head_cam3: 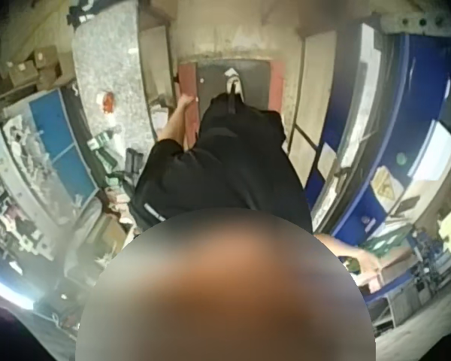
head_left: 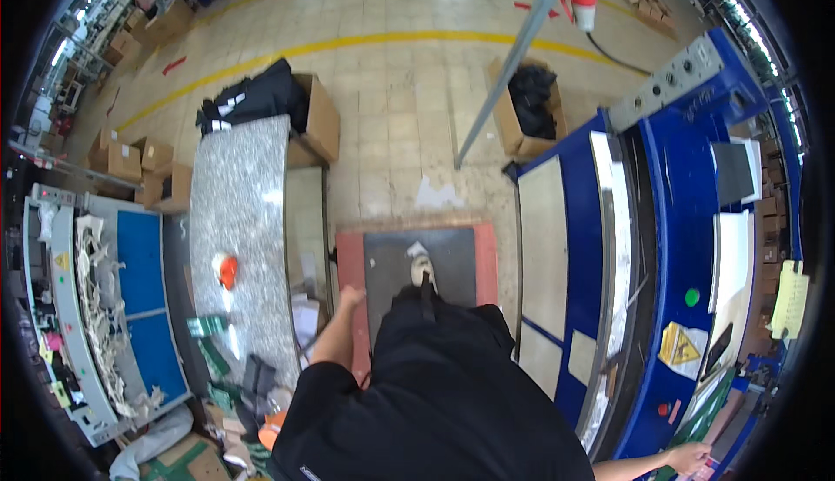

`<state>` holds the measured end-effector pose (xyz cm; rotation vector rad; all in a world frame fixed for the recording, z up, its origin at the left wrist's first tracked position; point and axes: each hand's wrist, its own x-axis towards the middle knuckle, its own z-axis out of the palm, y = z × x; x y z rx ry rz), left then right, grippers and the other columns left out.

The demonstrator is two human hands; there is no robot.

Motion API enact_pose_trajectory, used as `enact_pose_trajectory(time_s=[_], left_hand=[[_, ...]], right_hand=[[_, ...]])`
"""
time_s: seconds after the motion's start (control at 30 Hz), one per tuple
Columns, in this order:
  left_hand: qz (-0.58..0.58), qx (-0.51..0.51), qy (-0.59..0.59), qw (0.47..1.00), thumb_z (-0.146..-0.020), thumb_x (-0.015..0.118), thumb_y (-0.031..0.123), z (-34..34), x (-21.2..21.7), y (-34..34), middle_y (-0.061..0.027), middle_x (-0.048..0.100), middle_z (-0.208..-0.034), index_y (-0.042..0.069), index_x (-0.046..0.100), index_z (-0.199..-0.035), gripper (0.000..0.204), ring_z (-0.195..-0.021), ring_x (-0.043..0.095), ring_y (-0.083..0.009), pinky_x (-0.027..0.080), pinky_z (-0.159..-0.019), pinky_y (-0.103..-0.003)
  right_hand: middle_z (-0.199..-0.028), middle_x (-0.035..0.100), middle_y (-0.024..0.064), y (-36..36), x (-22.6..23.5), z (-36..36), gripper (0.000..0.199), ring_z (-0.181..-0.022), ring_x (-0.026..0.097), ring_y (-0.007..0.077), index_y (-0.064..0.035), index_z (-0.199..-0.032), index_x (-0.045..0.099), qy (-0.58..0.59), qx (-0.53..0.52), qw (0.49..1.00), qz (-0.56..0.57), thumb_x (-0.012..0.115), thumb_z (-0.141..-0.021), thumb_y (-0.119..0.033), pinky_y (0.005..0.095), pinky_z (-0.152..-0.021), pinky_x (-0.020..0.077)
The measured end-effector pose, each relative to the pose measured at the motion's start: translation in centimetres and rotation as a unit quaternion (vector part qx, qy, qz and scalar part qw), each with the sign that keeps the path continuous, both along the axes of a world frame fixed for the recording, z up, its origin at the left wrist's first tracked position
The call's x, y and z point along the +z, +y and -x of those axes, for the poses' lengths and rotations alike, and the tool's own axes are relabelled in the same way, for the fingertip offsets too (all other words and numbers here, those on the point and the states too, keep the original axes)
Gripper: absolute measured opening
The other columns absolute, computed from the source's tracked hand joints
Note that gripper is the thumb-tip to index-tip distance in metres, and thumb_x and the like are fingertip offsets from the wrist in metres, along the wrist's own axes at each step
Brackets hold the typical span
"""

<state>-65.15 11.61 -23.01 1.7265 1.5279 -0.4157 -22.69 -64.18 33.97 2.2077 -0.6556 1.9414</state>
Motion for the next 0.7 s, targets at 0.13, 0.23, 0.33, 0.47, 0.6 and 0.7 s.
enact_pose_trajectory(time_s=[0.13,0.23,0.33,0.47,0.6,0.7], left_hand=[[0.049,-0.244,-0.018,0.968,-0.08,0.054,0.032,-6.3,0.9,2.9,-0.0147,0.067,-0.11,0.01,0.071,-0.1,0.035,-0.104,0.063,-0.0317,0.05,-0.091,-0.041],[0.151,-0.167,-0.113,0.968,-0.081,0.058,0.037,-16.3,3.3,5.5,-0.0118,0.067,-0.112,0.012,0.069,-0.107,0.038,-0.106,0.062,-0.0291,0.048,-0.091,-0.036],[0.139,-0.274,-0.305,0.901,-0.093,0.054,0.032,-22.7,4.7,11.9,-0.0089,0.069,-0.1,0.006,0.065,-0.109,0.032,-0.097,0.063,-0.0171,0.049,-0.086,-0.033],[0.137,-0.295,-0.328,0.887,-0.092,0.055,0.036,-29.3,9.9,25.7,-0.0114,0.067,-0.112,0.008,0.061,-0.12,0.04,-0.105,0.063,-0.0236,0.048,-0.092,-0.033],[-0.14,-0.287,-0.209,0.924,-0.091,0.054,0.038,-25.5,8.0,43.1,-0.015,0.065,-0.115,0.011,0.062,-0.121,0.041,-0.108,0.06,-0.0324,0.047,-0.095,-0.038],[-0.135,-0.002,-0.214,0.967,-0.089,0.055,0.036,-21.5,5.3,53.6,-0.0185,0.066,-0.11,0.008,0.064,-0.117,0.041,-0.105,0.063,-0.0291,0.048,-0.091,-0.037]], right_hand=[[-0.097,0.065,0.0145,26.8,-7.8,-6.0,0.028,-0.09,0.061,0.0256,0.0027,-0.096,0.066,0.101,0.447,0.887,-0.06,0.049,-0.096,-0.019,0.0371,-0.083,0.0472],[-0.088,0.065,0.01,46.1,-16.1,-8.6,0.014,-0.082,0.061,0.0203,-0.0013,-0.081,0.065,0.368,0.598,0.672,-0.235,0.057,-0.089,-0.008,0.0303,-0.079,0.0476],[-0.089,0.066,0.0056,64.4,-20.7,-8.9,0.014,-0.084,0.061,0.0143,-0.0017,-0.097,0.066,0.581,0.669,0.389,-0.253,0.062,-0.089,-0.013,0.0271,-0.077,0.0474],[-0.094,0.067,0.0043,76.6,-32.0,-13.9,0.028,-0.087,0.061,0.0121,-0.0034,-0.107,0.064,0.716,0.638,0.175,-0.223,0.064,-0.091,-0.026,0.0269,-0.081,0.0476],[-0.097,0.066,0.0039,90.1,-41.3,-17.9,0.042,-0.09,0.061,0.0144,-0.0038,-0.109,0.064,0.799,0.6,-0.008,-0.034,0.058,-0.093,-0.042,0.0291,-0.079,0.0486],[-0.103,0.068,0.0087,104.2,-51.7,-22.2,0.043,-0.092,0.063,0.0191,-0.0035,-0.114,0.063,0.913,0.399,-0.023,-0.081,0.057,-0.091,-0.039,0.0336,-0.08,0.0498]])
